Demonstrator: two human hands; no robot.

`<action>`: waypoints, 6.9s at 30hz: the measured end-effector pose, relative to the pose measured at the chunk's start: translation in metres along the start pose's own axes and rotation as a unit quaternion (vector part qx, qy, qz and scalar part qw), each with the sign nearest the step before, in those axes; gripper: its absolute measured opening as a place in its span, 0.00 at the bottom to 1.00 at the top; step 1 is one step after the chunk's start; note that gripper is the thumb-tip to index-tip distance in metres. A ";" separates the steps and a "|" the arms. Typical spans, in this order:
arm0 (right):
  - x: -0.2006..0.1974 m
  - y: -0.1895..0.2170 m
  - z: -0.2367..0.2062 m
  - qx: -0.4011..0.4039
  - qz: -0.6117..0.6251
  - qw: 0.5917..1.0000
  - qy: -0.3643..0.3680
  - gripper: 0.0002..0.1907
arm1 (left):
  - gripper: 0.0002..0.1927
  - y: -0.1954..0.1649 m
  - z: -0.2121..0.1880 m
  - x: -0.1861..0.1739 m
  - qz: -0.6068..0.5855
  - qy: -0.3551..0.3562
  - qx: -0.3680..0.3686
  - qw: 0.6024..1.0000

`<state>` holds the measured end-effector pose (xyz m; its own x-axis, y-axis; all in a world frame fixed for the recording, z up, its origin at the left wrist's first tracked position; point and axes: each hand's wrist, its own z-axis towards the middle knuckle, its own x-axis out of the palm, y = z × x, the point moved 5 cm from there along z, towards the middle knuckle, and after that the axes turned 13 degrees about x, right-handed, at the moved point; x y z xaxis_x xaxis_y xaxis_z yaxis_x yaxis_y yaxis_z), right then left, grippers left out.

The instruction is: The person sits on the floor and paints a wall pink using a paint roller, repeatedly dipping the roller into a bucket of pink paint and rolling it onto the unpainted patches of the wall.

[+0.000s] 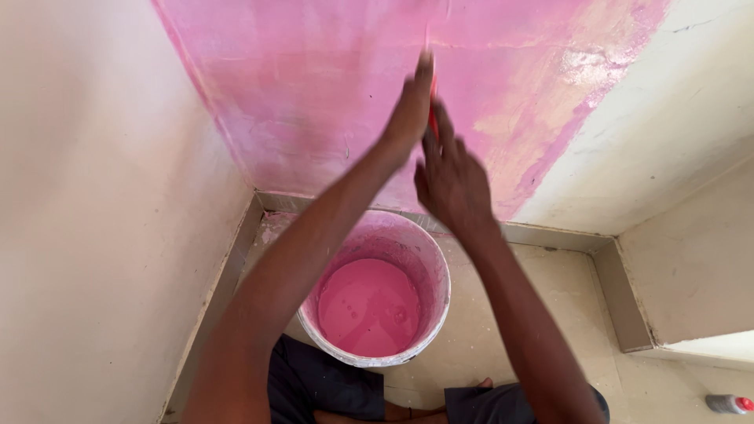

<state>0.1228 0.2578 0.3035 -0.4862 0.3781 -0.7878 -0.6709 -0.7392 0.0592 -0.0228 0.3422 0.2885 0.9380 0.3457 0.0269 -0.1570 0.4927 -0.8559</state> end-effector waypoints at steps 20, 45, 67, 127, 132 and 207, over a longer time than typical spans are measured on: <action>0.094 -0.046 -0.057 0.175 0.009 0.985 0.007 0.27 | 0.37 0.087 -0.073 0.025 0.308 0.262 -0.053 0.913; 0.046 -0.175 -0.037 0.226 0.106 0.962 -0.108 0.20 | 0.46 0.168 -0.223 -0.165 0.373 0.088 -0.288 0.878; 0.055 -0.210 -0.023 0.255 0.102 0.957 -0.095 0.19 | 0.45 0.164 -0.226 -0.169 0.274 0.199 -0.283 0.897; 0.015 -0.226 0.025 0.197 0.190 0.954 -0.120 0.18 | 0.32 0.124 -0.225 -0.151 0.448 0.220 -0.225 0.837; 0.090 -0.236 -0.012 0.236 0.182 0.951 -0.085 0.17 | 0.34 0.133 -0.230 -0.152 0.436 0.220 -0.211 0.847; 0.214 -0.168 -0.164 0.390 0.284 0.868 0.118 0.21 | 0.33 0.114 -0.219 -0.140 0.461 0.227 -0.201 0.834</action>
<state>0.2238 0.3717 0.0245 -0.7957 -0.1164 -0.5944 -0.5806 -0.1330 0.8032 -0.1045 0.1754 0.0743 0.5104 0.0467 -0.8587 -0.8455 -0.1552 -0.5109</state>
